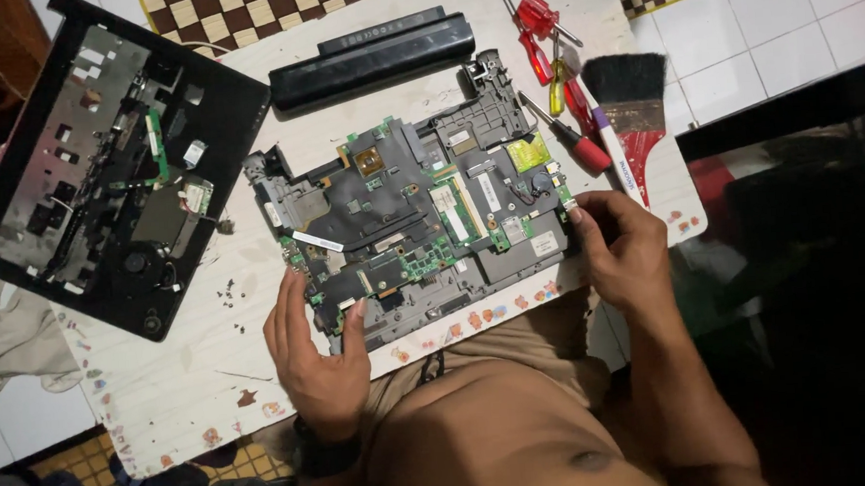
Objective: Aligning and installing a motherboard into a laptop chassis during a repair process.
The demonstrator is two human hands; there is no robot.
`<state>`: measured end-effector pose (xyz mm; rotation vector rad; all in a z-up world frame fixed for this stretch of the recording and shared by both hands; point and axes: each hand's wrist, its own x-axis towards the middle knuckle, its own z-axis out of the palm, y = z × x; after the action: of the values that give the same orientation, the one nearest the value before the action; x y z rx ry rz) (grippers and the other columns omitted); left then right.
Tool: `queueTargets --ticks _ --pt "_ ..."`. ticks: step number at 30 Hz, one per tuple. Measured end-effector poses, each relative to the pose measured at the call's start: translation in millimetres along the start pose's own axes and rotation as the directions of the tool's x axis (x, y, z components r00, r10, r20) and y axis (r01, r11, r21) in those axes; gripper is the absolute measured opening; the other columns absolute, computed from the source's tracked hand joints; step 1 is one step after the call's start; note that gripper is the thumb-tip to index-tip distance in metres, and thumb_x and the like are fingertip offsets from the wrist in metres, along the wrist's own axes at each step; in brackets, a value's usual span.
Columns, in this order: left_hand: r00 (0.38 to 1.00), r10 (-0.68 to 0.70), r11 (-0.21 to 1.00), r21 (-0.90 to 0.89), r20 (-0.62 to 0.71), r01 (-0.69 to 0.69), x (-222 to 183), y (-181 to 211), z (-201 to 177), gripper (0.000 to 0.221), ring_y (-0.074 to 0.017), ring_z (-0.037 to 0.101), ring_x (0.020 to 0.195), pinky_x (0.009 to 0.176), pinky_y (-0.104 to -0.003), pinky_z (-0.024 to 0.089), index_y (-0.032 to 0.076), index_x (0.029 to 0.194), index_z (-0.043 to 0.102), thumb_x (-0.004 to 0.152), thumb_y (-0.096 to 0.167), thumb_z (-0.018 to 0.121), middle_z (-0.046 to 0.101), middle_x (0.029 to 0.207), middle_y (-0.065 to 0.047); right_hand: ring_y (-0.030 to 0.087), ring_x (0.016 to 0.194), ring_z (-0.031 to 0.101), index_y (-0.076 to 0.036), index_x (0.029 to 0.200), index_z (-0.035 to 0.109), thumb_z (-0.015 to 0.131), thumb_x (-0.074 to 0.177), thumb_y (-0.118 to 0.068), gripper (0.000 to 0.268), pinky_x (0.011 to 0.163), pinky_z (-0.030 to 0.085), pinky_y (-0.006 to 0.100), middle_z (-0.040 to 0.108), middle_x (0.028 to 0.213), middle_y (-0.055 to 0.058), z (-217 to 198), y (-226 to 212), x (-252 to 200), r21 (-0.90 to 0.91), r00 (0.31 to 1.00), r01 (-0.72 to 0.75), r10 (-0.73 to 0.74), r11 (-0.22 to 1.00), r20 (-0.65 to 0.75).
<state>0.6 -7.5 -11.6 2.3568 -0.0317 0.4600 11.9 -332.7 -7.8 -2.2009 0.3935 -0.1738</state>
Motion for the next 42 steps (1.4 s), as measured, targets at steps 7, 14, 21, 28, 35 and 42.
queueTargets --ticks 7,14,21,28,35,42 --pt "0.999 0.016 1.0 -0.021 -0.047 -0.017 1 3 1 0.057 -0.0374 0.058 0.131 0.107 -0.048 0.053 -0.002 0.141 0.055 0.093 0.018 0.081 0.061 0.144 -0.02 0.015 0.085 0.065 -0.008 0.112 0.07 0.065 0.102 -0.022 0.017 0.077 0.051 0.032 0.073 0.095 0.003 3 3 -1 -0.083 0.999 -0.028 0.026 0.996 -0.025" --pt "0.987 -0.014 0.998 -0.066 -0.157 0.004 5 6 4 0.062 -0.0471 0.064 0.114 0.1 -0.055 0.05 -0.006 0.133 0.063 0.081 0.015 0.09 0.066 0.133 -0.027 0.044 0.092 0.071 0.003 0.116 0.07 0.067 0.103 -0.006 0.016 0.08 0.054 0.051 0.072 0.093 0.026 2 18 5 0.006 0.993 0.117 -0.117 0.993 0.033" --pt "0.991 -0.022 0.999 -0.038 -0.128 0.017 2 7 -8 0.064 -0.0417 0.062 0.12 0.101 -0.052 0.053 -0.001 0.137 0.058 0.086 0.025 0.085 0.065 0.133 -0.021 0.027 0.092 0.064 0.001 0.129 0.069 0.064 0.11 -0.012 0.023 0.082 0.051 0.039 0.069 0.1 0.018 9 13 9 -0.003 0.994 0.108 -0.108 0.994 0.027" --pt "0.996 -0.091 0.996 -0.001 -0.008 0.091 -1 4 -20 0.053 -0.0314 0.059 0.111 0.094 -0.044 0.05 0.0 0.132 0.059 0.092 0.031 0.075 0.068 0.118 -0.014 0.023 0.105 0.064 0.002 0.123 0.07 0.061 0.115 -0.025 0.03 0.079 0.049 0.035 0.071 0.111 0.014 7 1 6 -0.056 0.995 0.096 -0.095 0.994 0.011" --pt "0.99 -0.11 0.994 0.003 0.085 0.11 -1 2 -26 0.052 -0.0287 0.058 0.099 0.09 -0.043 0.048 0.003 0.134 0.059 0.092 0.03 0.075 0.062 0.104 -0.009 0.024 0.106 0.064 0.005 0.127 0.071 0.06 0.115 -0.022 0.031 0.087 0.05 0.037 0.072 0.112 0.017 10 15 3 -0.063 0.993 0.111 -0.114 0.992 -0.033" --pt "0.996 -0.047 0.998 -0.035 0.07 0.049 0 8 -32 0.047 -0.0291 0.059 0.096 0.082 -0.041 0.053 -0.001 0.132 0.061 0.093 0.023 0.075 0.062 0.102 -0.011 0.017 0.094 0.064 0.001 0.122 0.07 0.068 0.108 -0.015 0.021 0.081 0.052 0.031 0.071 0.104 0.011 15 29 1 -0.01 0.995 0.088 -0.088 0.996 -0.052"
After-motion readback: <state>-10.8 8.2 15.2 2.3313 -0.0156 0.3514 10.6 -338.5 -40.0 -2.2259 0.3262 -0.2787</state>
